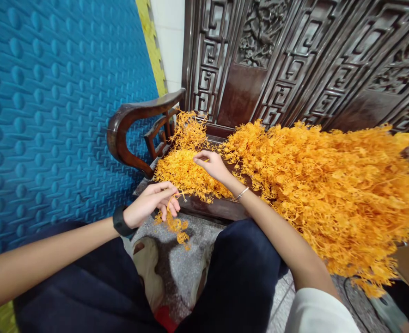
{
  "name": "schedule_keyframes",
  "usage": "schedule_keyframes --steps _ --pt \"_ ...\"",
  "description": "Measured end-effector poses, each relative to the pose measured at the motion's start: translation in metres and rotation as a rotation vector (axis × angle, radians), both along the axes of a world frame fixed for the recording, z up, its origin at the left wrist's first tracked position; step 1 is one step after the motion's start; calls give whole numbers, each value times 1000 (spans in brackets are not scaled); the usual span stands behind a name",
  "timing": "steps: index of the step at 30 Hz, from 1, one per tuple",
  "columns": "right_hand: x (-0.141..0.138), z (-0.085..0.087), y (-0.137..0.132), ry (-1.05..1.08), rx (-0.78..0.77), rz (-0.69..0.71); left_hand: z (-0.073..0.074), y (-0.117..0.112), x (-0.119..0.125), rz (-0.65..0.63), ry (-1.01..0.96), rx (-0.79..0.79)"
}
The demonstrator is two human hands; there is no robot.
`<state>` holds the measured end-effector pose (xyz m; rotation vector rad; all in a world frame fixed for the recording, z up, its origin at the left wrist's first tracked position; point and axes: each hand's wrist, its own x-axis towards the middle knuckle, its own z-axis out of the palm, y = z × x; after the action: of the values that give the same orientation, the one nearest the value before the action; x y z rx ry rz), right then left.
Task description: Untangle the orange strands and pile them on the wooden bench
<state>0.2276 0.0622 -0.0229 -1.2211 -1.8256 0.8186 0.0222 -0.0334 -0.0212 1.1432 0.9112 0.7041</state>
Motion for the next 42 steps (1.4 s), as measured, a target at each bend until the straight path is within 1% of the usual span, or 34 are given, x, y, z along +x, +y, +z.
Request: schedule_keyframes --steps 2,4,6,8,10,12,14,17,20,24,26,31,35,38,42 --pt "-9 13 -15 64 -113 168 3 1 -1 1 -4 21" --pt "-14 20 -27 118 -261 346 7 2 -3 -44 0 46" --pt "-16 21 -34 179 -427 527 13 3 -5 -115 5 80" --pt "-14 18 -37 254 -578 674 19 3 -6 -173 -1 118" --pt "-12 15 -37 328 -668 761 24 3 -8 -196 -22 157" --pt "-8 14 -36 363 -701 811 28 3 -9 -208 -38 195" --pt "-4 13 -36 325 -718 855 30 4 -10 -195 -57 227" --pt "1 13 -35 212 -754 923 30 6 -13 -125 -86 238" --pt "-2 14 -39 151 -725 915 28 8 -14 -61 -93 247" --pt "-17 20 -49 98 -607 750 26 7 -12 -37 -90 332" --pt "-23 22 -53 84 -561 665 24 6 -10 -2 -99 373" --pt "-26 23 -54 112 -478 546 17 6 -6 146 -136 397" --pt "-25 24 -53 154 -414 422 12 8 -5 258 -77 379" --pt "-26 23 -53 179 -393 396 10 8 -3 271 -45 354" --pt "-28 20 -56 225 -359 413 9 6 -2 289 -42 294"
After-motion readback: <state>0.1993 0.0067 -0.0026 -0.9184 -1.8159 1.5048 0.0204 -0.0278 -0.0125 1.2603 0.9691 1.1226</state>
